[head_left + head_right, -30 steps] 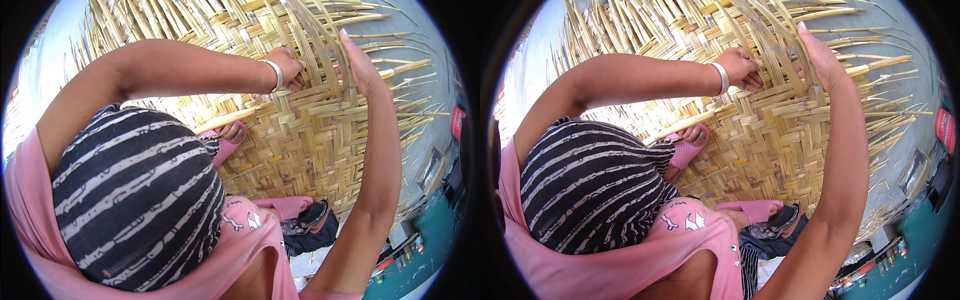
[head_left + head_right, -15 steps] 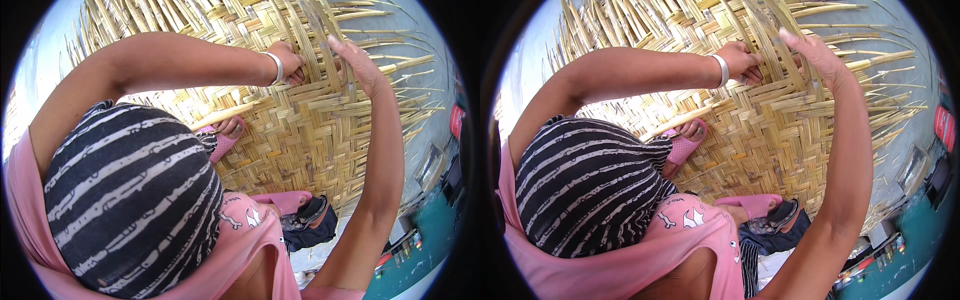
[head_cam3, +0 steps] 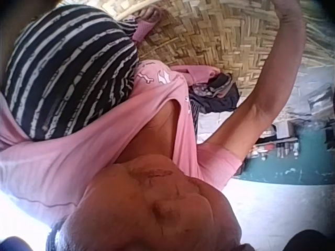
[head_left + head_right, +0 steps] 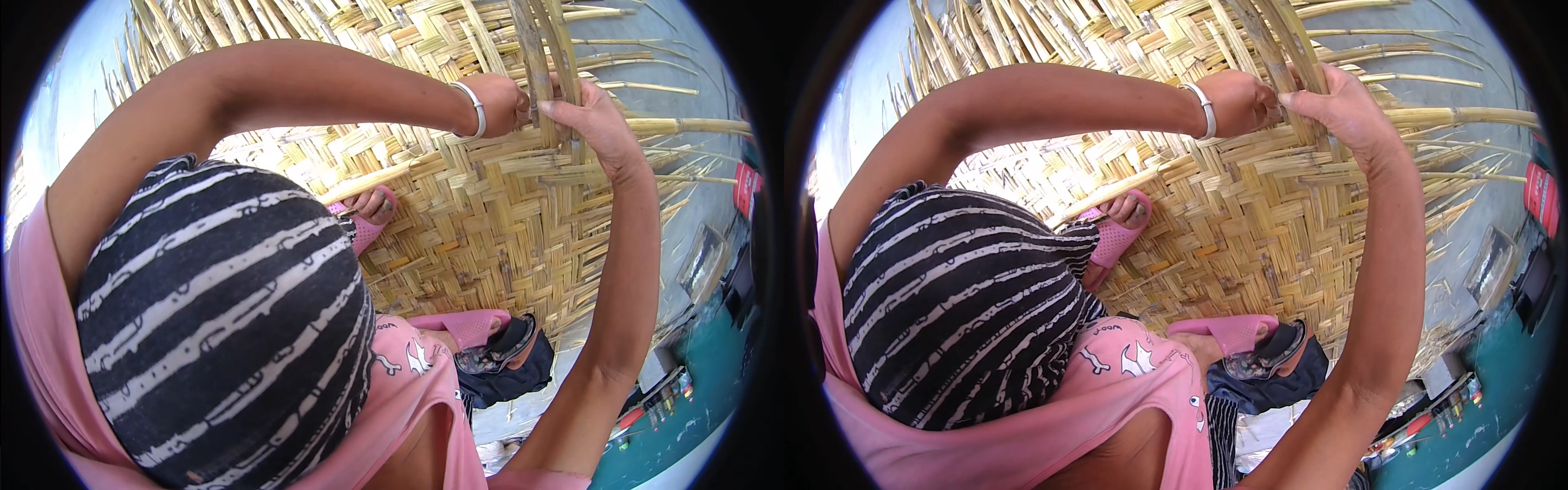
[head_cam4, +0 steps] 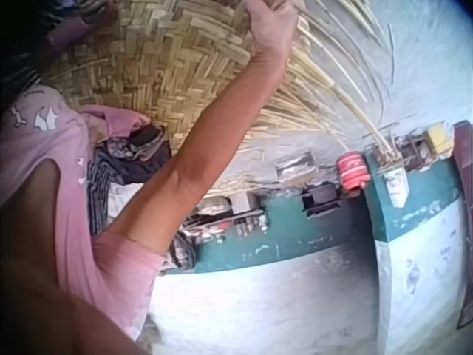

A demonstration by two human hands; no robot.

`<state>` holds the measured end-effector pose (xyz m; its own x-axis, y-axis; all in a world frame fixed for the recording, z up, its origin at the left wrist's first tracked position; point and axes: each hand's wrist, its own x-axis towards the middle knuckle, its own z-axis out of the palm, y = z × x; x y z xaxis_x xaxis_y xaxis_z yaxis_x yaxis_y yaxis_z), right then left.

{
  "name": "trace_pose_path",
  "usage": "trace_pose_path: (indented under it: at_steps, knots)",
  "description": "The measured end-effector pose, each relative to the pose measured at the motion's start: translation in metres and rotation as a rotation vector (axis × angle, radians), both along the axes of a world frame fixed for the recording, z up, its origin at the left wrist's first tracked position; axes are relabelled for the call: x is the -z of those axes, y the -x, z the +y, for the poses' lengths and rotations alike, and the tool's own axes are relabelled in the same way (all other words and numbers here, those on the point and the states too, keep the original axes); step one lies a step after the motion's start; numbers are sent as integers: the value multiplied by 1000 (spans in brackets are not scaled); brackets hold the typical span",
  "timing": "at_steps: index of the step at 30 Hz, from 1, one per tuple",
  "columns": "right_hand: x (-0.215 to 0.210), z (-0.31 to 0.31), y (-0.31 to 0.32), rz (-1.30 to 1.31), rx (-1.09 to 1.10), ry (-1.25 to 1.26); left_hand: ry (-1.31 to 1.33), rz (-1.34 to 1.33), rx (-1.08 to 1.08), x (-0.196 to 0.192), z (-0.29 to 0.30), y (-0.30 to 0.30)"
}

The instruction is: The person weaves a basket by hand, interlacing dried palm fronds in an over-under pattern. They repeatedly pull and press the fronds to tighten the weave and occasionally adjust the mat on the floor.

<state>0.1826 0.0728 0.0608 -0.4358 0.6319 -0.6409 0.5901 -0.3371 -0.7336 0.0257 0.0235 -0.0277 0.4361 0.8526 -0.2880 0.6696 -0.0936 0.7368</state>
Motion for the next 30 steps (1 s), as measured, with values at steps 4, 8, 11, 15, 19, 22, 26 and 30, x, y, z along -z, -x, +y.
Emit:
trace_pose_path:
  at_steps: [4,8,11,15,19,22,26,30]
  knots:
    - [7,6,-3,-58,-26,-40,20,-74,-87,10,5,2]
    - [16,6,-4,-43,8,-72,127,-155,-108,-1,-5,-2]
    - [19,5,2,-27,4,-123,14,-144,-71,9,-10,-5]
    - [18,1,-1,-53,-27,-197,95,-9,16,-1,-8,-17]
    - [3,-6,-1,-119,0,-199,242,56,-11,6,2,-28]
    - [-2,-10,-8,-72,59,-140,371,131,-78,9,9,-38]
    - [-12,-15,-17,44,44,-84,503,169,-141,3,12,-43]
    - [-14,-18,-19,69,42,-76,444,126,-132,-6,4,-42]
